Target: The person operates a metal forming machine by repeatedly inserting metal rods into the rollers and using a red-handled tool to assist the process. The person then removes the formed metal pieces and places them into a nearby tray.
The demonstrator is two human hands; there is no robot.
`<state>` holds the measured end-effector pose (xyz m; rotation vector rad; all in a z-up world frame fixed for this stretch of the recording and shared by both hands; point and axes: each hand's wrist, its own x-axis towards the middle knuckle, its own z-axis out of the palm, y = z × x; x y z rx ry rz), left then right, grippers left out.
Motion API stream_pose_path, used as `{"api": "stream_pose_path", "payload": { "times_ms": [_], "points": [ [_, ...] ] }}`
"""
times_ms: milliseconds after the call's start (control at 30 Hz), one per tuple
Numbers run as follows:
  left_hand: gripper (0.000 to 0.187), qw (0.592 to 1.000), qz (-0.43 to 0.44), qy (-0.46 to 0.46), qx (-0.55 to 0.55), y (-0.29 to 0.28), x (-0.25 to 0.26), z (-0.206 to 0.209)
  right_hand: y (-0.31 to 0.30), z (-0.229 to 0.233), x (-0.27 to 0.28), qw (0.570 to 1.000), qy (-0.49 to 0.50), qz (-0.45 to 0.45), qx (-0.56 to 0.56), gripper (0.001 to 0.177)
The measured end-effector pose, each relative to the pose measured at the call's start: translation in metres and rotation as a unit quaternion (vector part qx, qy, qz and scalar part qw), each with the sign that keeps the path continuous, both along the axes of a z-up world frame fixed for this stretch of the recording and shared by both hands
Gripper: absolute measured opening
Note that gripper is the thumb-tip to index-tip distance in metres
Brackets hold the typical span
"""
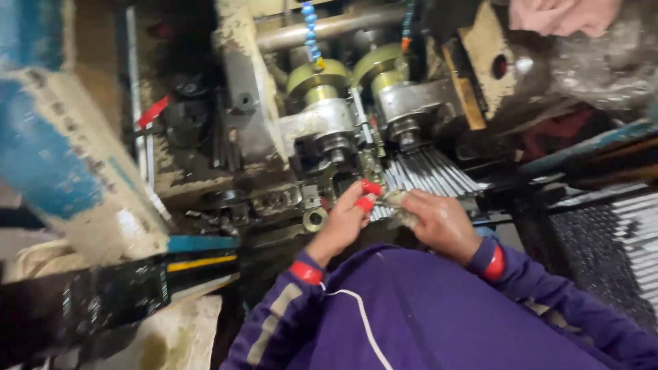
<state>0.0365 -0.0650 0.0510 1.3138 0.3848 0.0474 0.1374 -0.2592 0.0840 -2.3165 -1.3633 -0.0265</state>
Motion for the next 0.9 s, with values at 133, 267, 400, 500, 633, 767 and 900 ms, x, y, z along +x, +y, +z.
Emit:
{"api": "stream_pose_path", "payload": {
  "times_ms": [133,267,400,500,633,767,900],
  "points": [
    [0.032,0.995,0.061,0.055,0.052,0.04,-0.011,-0.018,-0.008,0.013,0.021,0.984,0.128,-0.095,-0.085,0.034],
    [0.03,0.866,0.079,0.029,0.494,0.078,-0.037,-0.051,-0.024,-0.072,0.049,0.953,-0.131,-0.214,-0.167,0.023],
    [0.022,0.681,-0.009,-0.045,0.731,0.097,-0.041,-0.092,-0.01,-0.039,0.029,0.957,-0.21,-0.044,-0.195,0.014],
    [0.029,0.754,0.095,0.068,0.646,0.081,-0.038,-0.094,-0.029,-0.052,0.039,0.962,-0.177,-0.113,-0.172,0.024],
    [0.051,0.683,0.17,0.05,0.709,0.066,-0.039,-0.101,-0.098,0.02,0.038,0.994,-0.066,-0.089,-0.015,0.011],
    [0.032,0.787,0.247,0.003,0.565,0.049,-0.044,-0.073,-0.226,0.055,0.07,0.899,-0.195,-0.37,0.132,0.014],
    [0.028,0.815,0.205,0.036,0.541,0.04,-0.041,-0.042,-0.429,-0.021,0.17,0.826,-0.092,-0.556,-0.024,0.062]
  ]
}}
